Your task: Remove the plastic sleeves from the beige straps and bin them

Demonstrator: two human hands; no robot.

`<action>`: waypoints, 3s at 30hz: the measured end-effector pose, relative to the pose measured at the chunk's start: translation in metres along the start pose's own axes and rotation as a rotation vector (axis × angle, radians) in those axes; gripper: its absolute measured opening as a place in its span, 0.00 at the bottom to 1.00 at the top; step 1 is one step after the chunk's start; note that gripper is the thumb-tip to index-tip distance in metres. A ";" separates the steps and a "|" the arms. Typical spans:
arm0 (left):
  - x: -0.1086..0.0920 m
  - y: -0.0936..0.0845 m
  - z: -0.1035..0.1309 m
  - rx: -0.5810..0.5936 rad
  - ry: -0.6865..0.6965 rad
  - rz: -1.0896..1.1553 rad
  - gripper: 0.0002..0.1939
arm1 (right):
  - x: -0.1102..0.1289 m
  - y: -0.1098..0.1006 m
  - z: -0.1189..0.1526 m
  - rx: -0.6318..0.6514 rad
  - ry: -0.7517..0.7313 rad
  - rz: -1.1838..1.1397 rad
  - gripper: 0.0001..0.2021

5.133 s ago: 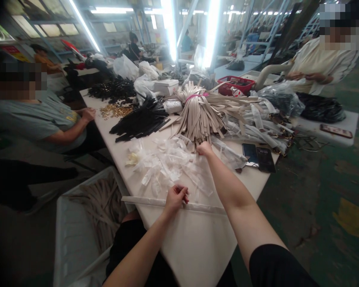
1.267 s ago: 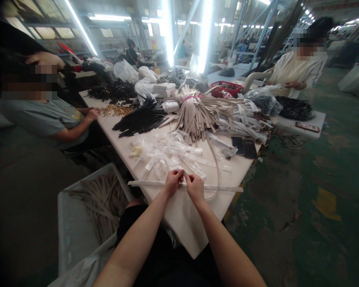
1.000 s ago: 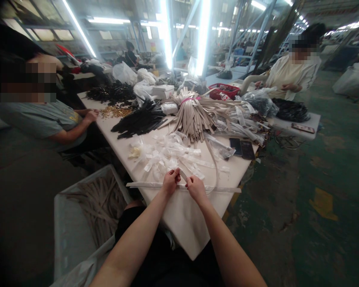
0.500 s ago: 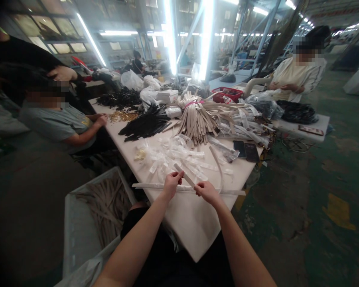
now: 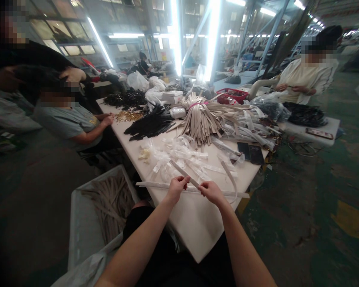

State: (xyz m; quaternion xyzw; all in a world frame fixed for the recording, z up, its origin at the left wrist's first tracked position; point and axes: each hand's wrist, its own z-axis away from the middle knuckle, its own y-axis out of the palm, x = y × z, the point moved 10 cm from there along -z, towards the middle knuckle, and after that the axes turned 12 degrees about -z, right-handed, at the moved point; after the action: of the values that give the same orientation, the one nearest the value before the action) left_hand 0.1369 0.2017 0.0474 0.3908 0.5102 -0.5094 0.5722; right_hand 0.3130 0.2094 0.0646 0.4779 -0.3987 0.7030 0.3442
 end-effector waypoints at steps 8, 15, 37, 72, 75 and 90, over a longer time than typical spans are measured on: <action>0.006 0.005 0.012 0.040 -0.010 -0.107 0.24 | -0.001 0.005 0.005 0.024 0.003 -0.049 0.20; 0.018 0.025 0.025 0.159 -0.031 -0.168 0.24 | 0.004 0.004 0.009 0.001 -0.047 -0.070 0.20; 0.035 0.051 0.036 0.213 -0.092 -0.070 0.25 | -0.015 -0.001 0.002 0.050 0.016 -0.278 0.17; 0.047 0.089 0.020 0.170 -0.168 0.096 0.27 | -0.034 -0.041 -0.025 -0.027 -0.030 0.051 0.19; 0.050 0.090 0.019 0.150 -0.182 0.124 0.27 | -0.040 -0.049 -0.024 -0.049 -0.003 0.065 0.21; 0.053 0.120 0.032 0.190 -0.228 0.233 0.28 | -0.049 -0.072 -0.014 -0.040 -0.017 0.093 0.20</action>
State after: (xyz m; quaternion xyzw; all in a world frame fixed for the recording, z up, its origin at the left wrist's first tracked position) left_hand 0.2589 0.1823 -0.0081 0.4394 0.3431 -0.5265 0.6419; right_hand 0.3842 0.2489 0.0319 0.4580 -0.4373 0.7059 0.3173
